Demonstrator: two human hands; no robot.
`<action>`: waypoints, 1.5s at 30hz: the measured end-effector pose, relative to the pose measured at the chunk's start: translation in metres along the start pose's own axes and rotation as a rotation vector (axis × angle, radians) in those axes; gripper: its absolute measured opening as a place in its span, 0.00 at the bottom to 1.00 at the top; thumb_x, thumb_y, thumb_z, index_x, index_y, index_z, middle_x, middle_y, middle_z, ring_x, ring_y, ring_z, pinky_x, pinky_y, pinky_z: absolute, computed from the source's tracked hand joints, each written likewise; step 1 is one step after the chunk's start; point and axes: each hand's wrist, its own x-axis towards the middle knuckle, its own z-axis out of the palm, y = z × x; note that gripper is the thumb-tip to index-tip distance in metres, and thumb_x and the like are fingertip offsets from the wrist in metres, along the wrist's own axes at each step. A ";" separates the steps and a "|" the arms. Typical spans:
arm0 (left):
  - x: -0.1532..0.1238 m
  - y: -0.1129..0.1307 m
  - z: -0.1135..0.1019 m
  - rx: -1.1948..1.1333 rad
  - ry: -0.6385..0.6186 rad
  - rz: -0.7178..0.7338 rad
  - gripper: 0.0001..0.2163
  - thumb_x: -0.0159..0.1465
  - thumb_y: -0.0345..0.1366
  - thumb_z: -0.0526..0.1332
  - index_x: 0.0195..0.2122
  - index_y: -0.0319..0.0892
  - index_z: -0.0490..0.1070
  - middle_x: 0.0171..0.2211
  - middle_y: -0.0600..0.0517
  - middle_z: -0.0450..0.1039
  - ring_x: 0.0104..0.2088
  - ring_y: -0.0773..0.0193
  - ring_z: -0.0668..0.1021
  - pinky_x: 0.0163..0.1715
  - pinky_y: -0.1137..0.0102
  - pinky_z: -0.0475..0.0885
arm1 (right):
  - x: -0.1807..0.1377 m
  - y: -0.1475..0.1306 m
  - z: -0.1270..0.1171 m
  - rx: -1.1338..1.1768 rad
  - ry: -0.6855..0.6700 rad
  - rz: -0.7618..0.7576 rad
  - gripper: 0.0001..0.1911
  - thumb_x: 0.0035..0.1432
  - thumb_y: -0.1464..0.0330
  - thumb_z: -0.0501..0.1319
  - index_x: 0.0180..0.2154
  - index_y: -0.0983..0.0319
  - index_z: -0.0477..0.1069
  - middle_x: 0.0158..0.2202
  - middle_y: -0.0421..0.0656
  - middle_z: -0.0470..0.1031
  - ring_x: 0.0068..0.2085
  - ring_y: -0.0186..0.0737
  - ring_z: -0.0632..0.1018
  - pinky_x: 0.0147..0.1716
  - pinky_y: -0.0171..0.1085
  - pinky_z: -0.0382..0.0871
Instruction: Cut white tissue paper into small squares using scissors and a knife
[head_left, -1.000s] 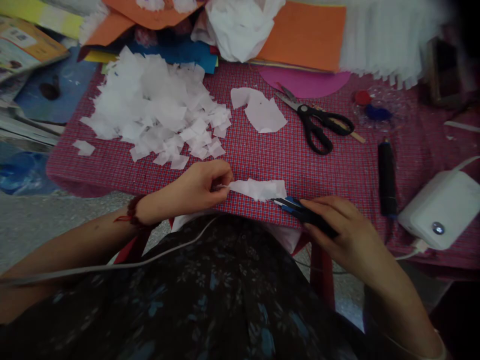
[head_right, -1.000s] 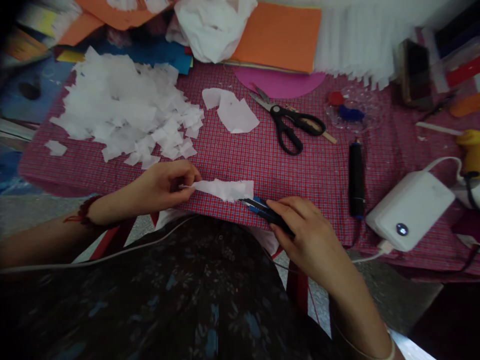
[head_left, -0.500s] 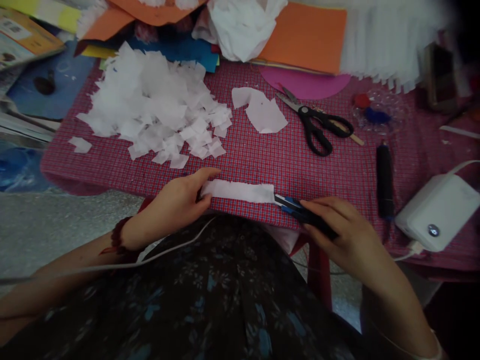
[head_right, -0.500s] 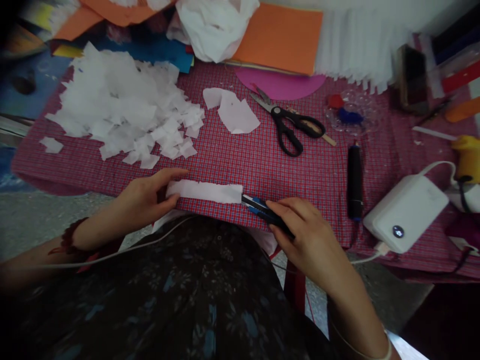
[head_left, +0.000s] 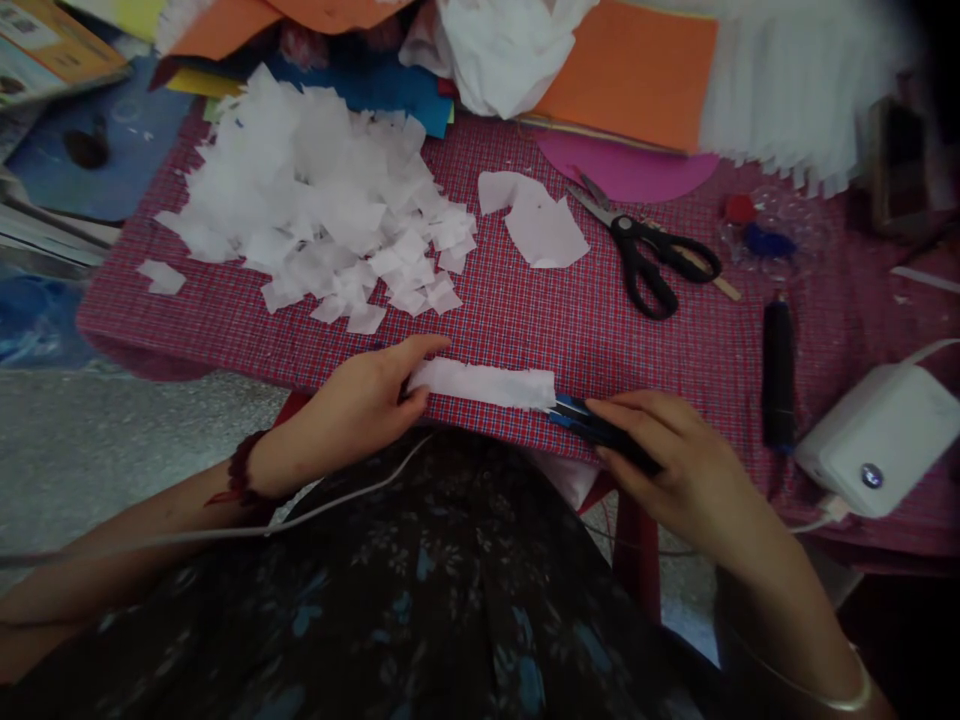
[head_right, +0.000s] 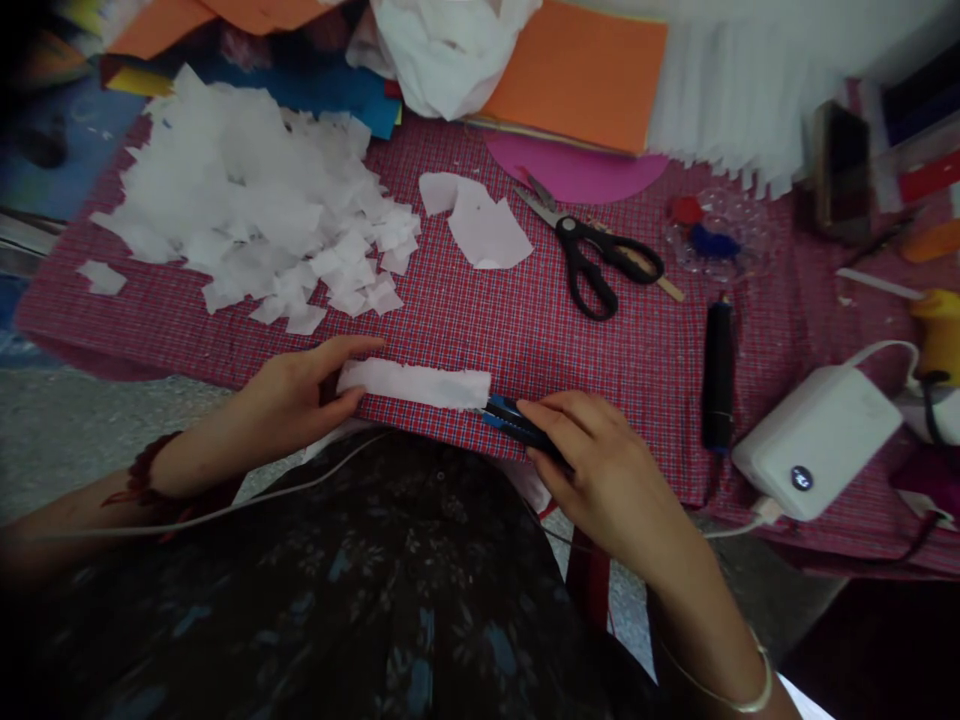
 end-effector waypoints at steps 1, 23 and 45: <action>0.000 0.000 -0.001 -0.006 -0.002 -0.005 0.23 0.63 0.30 0.56 0.60 0.44 0.66 0.50 0.47 0.79 0.43 0.58 0.82 0.43 0.65 0.76 | 0.001 -0.001 0.000 0.000 -0.005 0.001 0.21 0.65 0.73 0.60 0.59 0.60 0.67 0.49 0.50 0.73 0.48 0.49 0.76 0.47 0.50 0.75; 0.021 0.005 0.002 0.412 -0.096 0.609 0.30 0.67 0.52 0.60 0.68 0.49 0.59 0.72 0.44 0.52 0.70 0.45 0.57 0.68 0.45 0.50 | 0.010 -0.006 0.005 -0.003 -0.029 -0.072 0.21 0.65 0.74 0.60 0.59 0.64 0.67 0.50 0.52 0.73 0.49 0.50 0.75 0.48 0.49 0.74; 0.067 -0.025 0.010 0.240 -0.270 0.814 0.39 0.57 0.62 0.65 0.67 0.54 0.62 0.72 0.44 0.53 0.70 0.41 0.56 0.68 0.44 0.46 | -0.019 -0.023 0.011 0.055 -0.006 0.056 0.22 0.67 0.74 0.60 0.61 0.62 0.65 0.50 0.51 0.72 0.49 0.47 0.75 0.47 0.47 0.73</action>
